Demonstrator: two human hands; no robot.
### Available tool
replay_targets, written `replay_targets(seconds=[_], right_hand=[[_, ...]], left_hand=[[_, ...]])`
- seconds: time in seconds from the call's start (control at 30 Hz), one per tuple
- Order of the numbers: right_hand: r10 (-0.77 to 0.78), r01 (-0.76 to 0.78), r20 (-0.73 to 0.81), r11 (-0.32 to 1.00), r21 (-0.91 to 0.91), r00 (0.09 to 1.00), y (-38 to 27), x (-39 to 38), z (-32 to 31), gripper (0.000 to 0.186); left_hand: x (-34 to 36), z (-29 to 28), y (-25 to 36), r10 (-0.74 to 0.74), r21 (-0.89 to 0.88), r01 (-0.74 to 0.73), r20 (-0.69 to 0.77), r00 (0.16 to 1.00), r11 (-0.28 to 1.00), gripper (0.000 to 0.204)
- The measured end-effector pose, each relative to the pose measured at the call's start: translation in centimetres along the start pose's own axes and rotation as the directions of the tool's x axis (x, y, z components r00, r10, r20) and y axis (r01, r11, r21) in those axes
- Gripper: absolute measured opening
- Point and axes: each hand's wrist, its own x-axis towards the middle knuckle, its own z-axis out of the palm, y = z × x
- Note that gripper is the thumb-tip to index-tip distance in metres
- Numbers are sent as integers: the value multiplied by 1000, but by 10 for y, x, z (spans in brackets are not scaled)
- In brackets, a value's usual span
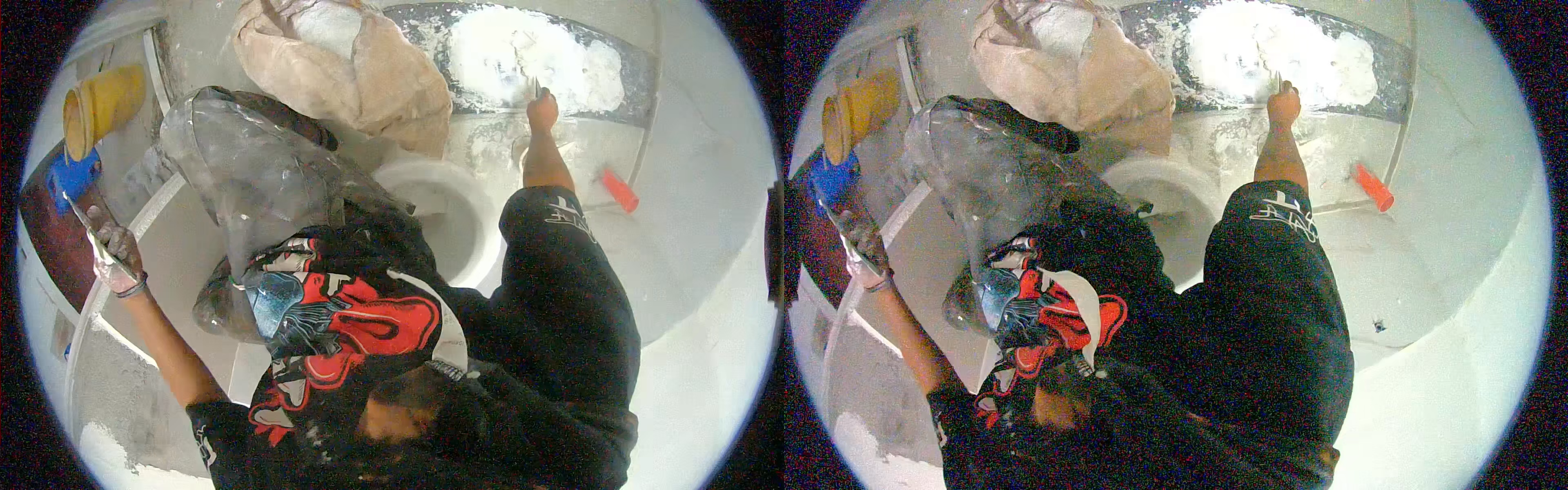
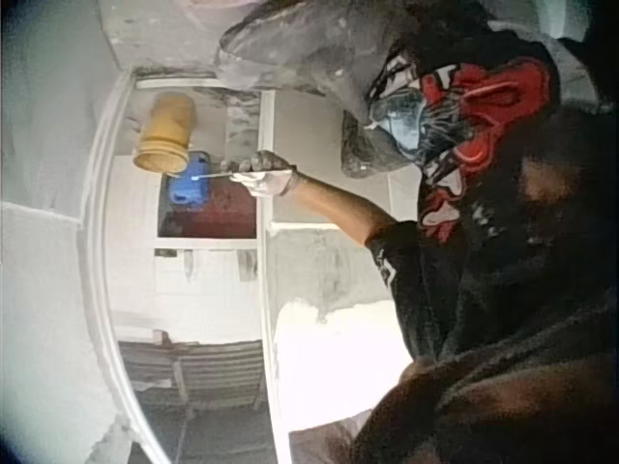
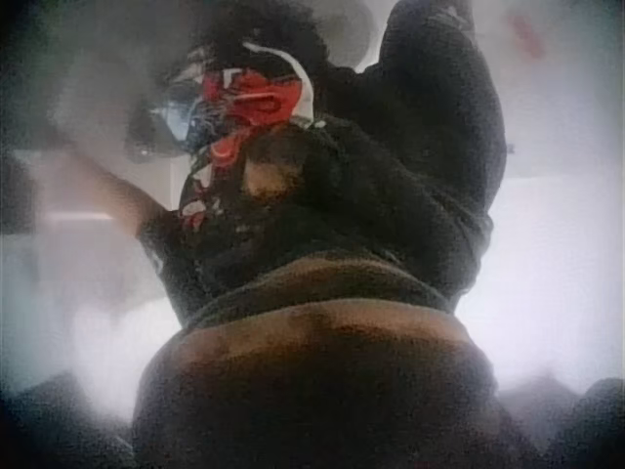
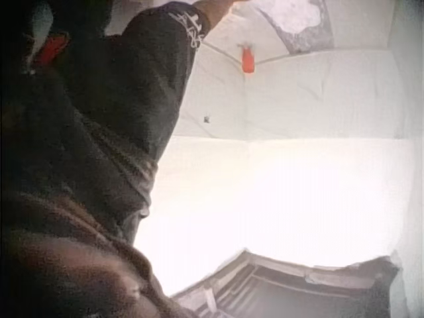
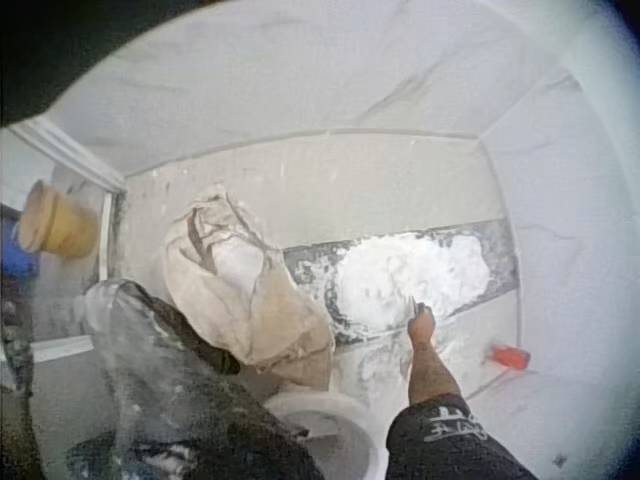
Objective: Applying joint compound or plaster to a bathroom wall using a trowel and spatula.
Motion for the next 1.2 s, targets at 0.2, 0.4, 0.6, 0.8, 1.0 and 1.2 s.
replay_targets(seconds=[0.2, 0.4, 0.6, 0.8, 1.0, 1.2], right_hand=[[-43, 47, 59, 996, -72, 997, 0, 19, 28, 27], [-65, 65, 15, 998, -19, 998, -2, 22, 44, 16], [-135, 136, 79, 991, -8, 988, -43, -11, 40, 17], [-91, 96, 117, 995, -39, 989, -38, -1, 21, 24], [-125, 160, 237, 978, -134, 963, -84, 22, 56, 22], [106, -110, 63, 992, 57, 992, -103, -29, 91, 20]], left_hand=[[-21, -4, -2, 109, 297, -82, -75, 991, 951, 49], [-35, 11, -29, 63, 146, -51, -81, 995, 988, 49], [-25, -6, -42, 77, 120, -69, -68, 995, 990, 49], [-39, -24, -41, 138, 104, -117, -228, 964, 988, 53], [-86, -16, -27, 139, 166, -88, -327, 935, 982, 54], [-73, -11, -28, 39, 40, -32, -192, 981, 999, 57]])
